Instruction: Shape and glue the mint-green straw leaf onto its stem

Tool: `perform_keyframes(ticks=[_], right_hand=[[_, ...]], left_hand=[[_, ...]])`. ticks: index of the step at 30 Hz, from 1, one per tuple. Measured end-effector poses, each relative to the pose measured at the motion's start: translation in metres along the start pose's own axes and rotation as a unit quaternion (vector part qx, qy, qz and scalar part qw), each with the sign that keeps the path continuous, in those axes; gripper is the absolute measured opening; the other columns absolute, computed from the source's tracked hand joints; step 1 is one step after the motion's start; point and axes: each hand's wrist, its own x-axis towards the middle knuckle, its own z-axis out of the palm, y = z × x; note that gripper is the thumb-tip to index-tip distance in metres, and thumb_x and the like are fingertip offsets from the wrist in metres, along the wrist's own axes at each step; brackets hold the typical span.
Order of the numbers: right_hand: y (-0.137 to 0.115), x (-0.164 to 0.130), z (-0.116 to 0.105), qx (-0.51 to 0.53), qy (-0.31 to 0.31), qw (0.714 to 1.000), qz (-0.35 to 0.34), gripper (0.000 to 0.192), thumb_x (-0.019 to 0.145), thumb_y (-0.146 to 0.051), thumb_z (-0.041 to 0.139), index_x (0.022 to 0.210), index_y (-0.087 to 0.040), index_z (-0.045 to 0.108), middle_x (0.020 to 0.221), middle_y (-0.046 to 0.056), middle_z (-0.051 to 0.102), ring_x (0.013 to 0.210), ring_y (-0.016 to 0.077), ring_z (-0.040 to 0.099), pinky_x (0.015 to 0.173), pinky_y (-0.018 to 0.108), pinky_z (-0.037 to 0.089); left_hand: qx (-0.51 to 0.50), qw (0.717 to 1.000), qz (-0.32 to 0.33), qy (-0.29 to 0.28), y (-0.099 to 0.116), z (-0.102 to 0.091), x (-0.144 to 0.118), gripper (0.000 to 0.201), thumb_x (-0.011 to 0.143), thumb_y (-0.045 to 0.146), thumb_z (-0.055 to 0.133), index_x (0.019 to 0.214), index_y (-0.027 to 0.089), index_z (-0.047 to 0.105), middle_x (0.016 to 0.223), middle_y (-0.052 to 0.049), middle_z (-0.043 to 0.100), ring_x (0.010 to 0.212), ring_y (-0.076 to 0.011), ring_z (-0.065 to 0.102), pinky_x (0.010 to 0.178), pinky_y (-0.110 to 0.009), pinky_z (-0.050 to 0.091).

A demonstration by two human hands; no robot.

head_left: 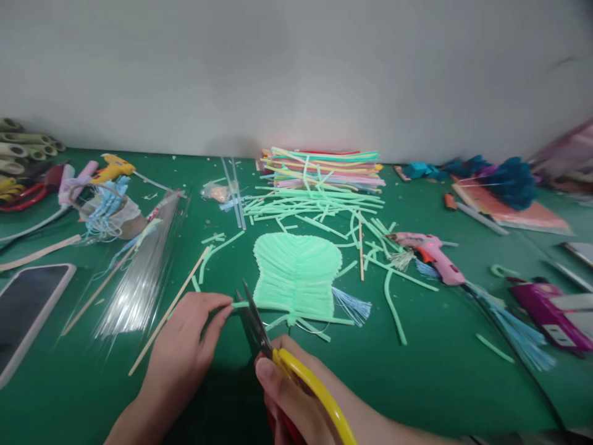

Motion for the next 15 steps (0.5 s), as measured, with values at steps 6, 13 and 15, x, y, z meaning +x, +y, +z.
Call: perform_keyframes(ticks=[6,13,15], right_hand=[[-0.0036,0.0007,0.0017,-0.022,0.008,1.000,-0.003,0.062,0.082,-0.081,0.039,0.099,-0.022,0.040,0.058,-0.009,0.044,0.039,0.0044,0.045,0.034,0.012,0.033],[0.0004,0.0071,0.0042,-0.009,0.019,1.000,-0.016,0.064,0.087,-0.078,0.036,0.110,-0.019,0.046,0.051,-0.009,0.046,0.037,0.0069,0.046,0.033,0.013,0.035],[0.0028,0.0092,0.0034,-0.014,0.015,1.000,-0.013,0.064,0.088,-0.077,0.035,0.110,-0.018,0.047,0.050,-0.008,0.047,0.037,0.0078,0.047,0.032,0.014,0.036]], left_hand=[[-0.015,1.000,0.017,-0.004,0.0010,0.0000,-0.0017,0.007,0.096,0.021,0.052,0.101,0.021,0.058,0.090,-0.002,0.067,0.086,-0.0161,0.064,0.083,-0.027,0.047],[-0.020,1.000,0.010,-0.004,0.0006,0.0002,-0.0013,0.009,0.097,0.026,0.053,0.100,0.020,0.059,0.089,-0.003,0.066,0.085,-0.0162,0.064,0.082,-0.027,0.046],[-0.016,1.000,0.014,-0.003,-0.0003,0.0001,-0.0014,0.009,0.097,0.025,0.052,0.100,0.020,0.059,0.089,-0.003,0.067,0.085,-0.0163,0.064,0.082,-0.027,0.047]])
